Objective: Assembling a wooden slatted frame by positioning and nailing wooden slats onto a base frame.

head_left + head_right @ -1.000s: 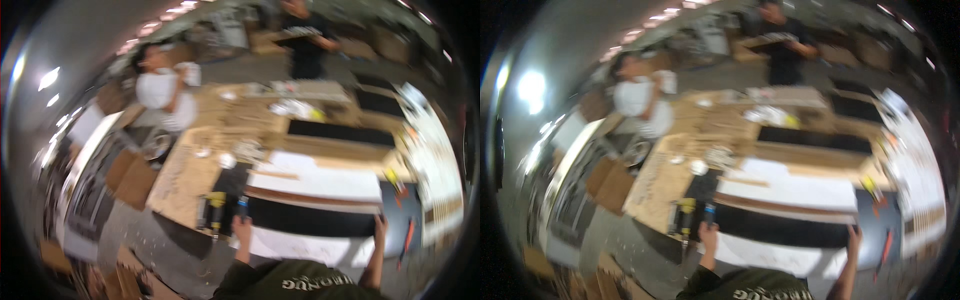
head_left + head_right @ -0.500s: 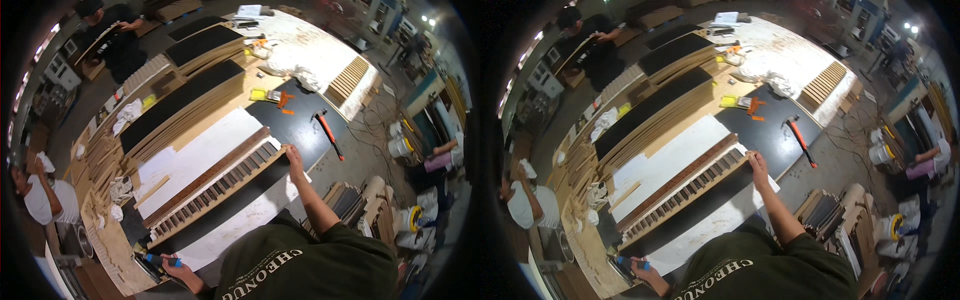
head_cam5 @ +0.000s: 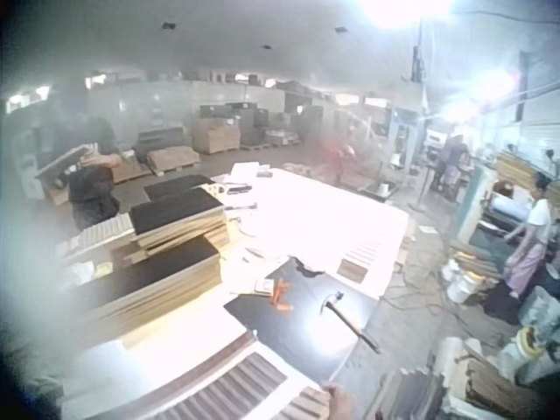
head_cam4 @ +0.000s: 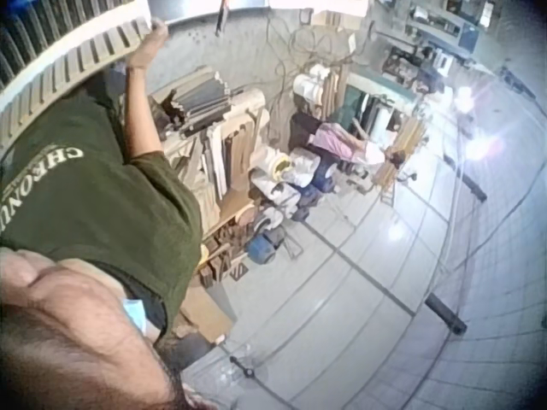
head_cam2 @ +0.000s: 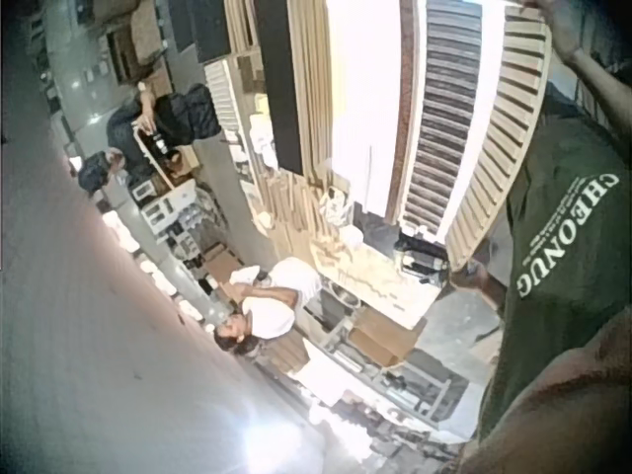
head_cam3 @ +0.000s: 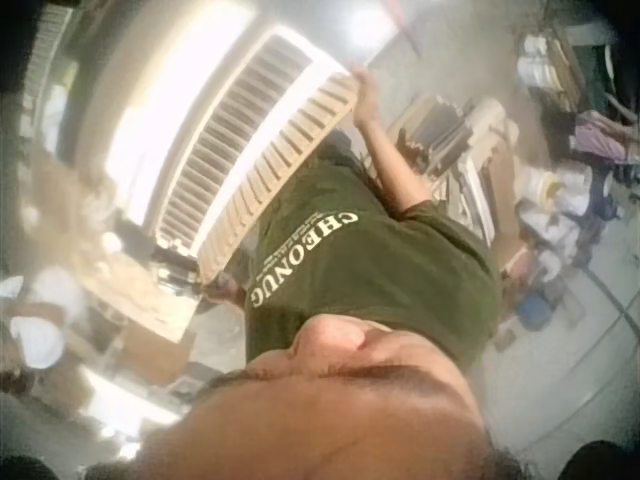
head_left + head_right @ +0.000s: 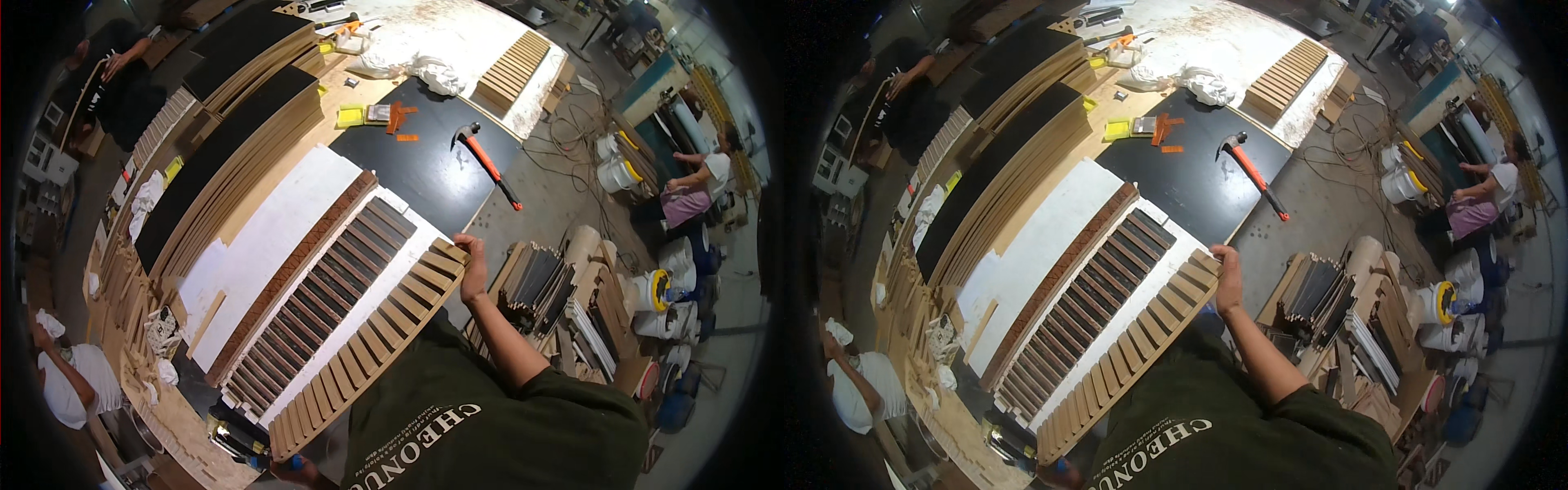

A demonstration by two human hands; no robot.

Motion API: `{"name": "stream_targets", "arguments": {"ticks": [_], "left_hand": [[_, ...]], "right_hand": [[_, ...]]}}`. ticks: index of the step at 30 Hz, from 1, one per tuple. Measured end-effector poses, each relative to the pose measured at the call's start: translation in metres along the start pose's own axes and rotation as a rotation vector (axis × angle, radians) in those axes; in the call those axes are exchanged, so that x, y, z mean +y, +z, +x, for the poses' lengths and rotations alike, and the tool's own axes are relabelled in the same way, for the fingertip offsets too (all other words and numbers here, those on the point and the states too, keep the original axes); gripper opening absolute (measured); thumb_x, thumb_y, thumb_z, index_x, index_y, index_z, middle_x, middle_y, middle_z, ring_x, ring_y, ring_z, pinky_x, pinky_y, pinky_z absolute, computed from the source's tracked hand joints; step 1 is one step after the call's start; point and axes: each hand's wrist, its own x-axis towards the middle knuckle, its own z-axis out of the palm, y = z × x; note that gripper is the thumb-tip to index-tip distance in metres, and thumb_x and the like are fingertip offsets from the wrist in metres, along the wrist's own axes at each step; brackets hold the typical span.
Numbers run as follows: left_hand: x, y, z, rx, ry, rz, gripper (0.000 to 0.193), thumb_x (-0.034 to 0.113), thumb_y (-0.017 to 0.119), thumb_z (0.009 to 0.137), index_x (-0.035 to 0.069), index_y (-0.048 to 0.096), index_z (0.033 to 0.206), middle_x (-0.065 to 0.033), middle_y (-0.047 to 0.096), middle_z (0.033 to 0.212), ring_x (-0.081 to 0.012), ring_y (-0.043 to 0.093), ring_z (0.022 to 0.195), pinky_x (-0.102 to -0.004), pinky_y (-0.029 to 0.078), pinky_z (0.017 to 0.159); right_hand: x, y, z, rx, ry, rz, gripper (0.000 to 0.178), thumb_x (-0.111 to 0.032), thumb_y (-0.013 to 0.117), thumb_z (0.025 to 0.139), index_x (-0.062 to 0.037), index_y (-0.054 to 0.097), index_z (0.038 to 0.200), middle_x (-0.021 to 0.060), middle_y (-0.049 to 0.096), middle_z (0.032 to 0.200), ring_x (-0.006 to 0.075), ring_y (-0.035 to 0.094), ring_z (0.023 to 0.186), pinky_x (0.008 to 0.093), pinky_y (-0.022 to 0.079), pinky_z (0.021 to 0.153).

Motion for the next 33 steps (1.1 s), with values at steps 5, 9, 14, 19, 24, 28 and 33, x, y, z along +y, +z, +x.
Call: {"name": "stream_targets", "arguments": {"ticks": [5, 9, 14, 19, 24, 28, 33], "left_hand": [[0.01, -0.006, -0.008, -0.124, 0.463, 0.655, 0.043, 0.009, 0.062, 0.077, 0.001, 0.047, 0.116, -0.0163, 0.057, 0.097, -0.0317, 0.059, 0.089, -0.0438, 0.049, 0.075], [0.093, 0.073, -0.004, 0.05, 0.127, 0.47, 0.04, 0.017, 0.064, 0.08, -0.001, 0.051, 0.113, -0.0117, 0.058, 0.097, -0.0248, 0.057, 0.089, -0.0362, 0.047, 0.075], [0.092, 0.106, -0.005, 0.349, -0.216, 0.503, 0.037, 0.027, 0.064, 0.085, -0.006, 0.058, 0.102, -0.0159, 0.056, 0.093, -0.0259, 0.051, 0.083, -0.035, 0.043, 0.074], [0.103, 0.104, -0.011, 0.174, -0.139, 0.538, 0.045, 0.028, 0.061, 0.087, -0.01, 0.054, 0.109, -0.0212, 0.055, 0.095, -0.0287, 0.05, 0.087, -0.037, 0.041, 0.08], [0.101, 0.116, -0.012, 0.24, -0.173, 0.534, 0.047, 0.027, 0.061, 0.086, -0.011, 0.052, 0.112, -0.0215, 0.057, 0.099, -0.0285, 0.051, 0.09, -0.0351, 0.04, 0.084], [0.103, 0.123, -0.012, 0.322, -0.16, 0.602, 0.047, 0.026, 0.061, 0.083, -0.01, 0.052, 0.111, -0.0211, 0.058, 0.103, -0.0287, 0.054, 0.09, -0.0354, 0.041, 0.084], [0.101, 0.126, -0.008, 0.308, -0.173, 0.704, 0.042, 0.023, 0.06, 0.082, -0.009, 0.054, 0.109, -0.0195, 0.06, 0.1, -0.0288, 0.055, 0.087, -0.0356, 0.042, 0.083]], "right_hand": [[-0.016, -0.011, -0.007, 0.017, -0.065, -0.508, 0.041, -0.038, 0.034, 0.099, -0.0018, 0.054, 0.101, 0.004, 0.052, 0.098, 0.0137, 0.047, 0.094, 0.0271, 0.037, 0.087], [-0.03, -0.016, -0.001, -0.003, 0.003, -0.7, 0.037, -0.034, 0.041, 0.098, -0.001, 0.055, 0.107, 0.0048, 0.054, 0.097, 0.0154, 0.049, 0.095, 0.0282, 0.039, 0.085], [-0.021, -0.046, 0.002, -0.106, 0.134, -0.449, 0.031, -0.024, 0.051, 0.091, -0.0041, 0.061, 0.112, 0.0115, 0.062, 0.102, 0.0191, 0.057, 0.096, 0.0296, 0.042, 0.089], [-0.033, -0.049, 0.011, -0.261, 0.03, -0.723, 0.034, -0.027, 0.067, 0.078, -0.0081, 0.065, 0.106, 0.0084, 0.064, 0.098, 0.0185, 0.062, 0.08, 0.0309, 0.05, 0.075], [-0.062, -0.043, 0.024, -0.348, -0.049, -0.922, 0.028, -0.029, 0.066, 0.075, -0.0098, 0.068, 0.095, 0.0069, 0.062, 0.086, 0.0232, 0.062, 0.073, 0.0334, 0.05, 0.067], [-0.066, -0.047, 0.032, -0.464, -0.215, -1.051, 0.025, -0.031, 0.061, 0.074, -0.0079, 0.065, 0.082, 0.0083, 0.061, 0.081, 0.028, 0.061, 0.074, 0.0396, 0.05, 0.066], [-0.056, -0.055, 0.039, -0.521, -0.294, -1.027, 0.023, -0.029, 0.06, 0.075, -0.0094, 0.067, 0.085, 0.0097, 0.061, 0.082, 0.0281, 0.062, 0.074, 0.04, 0.05, 0.065]]}}
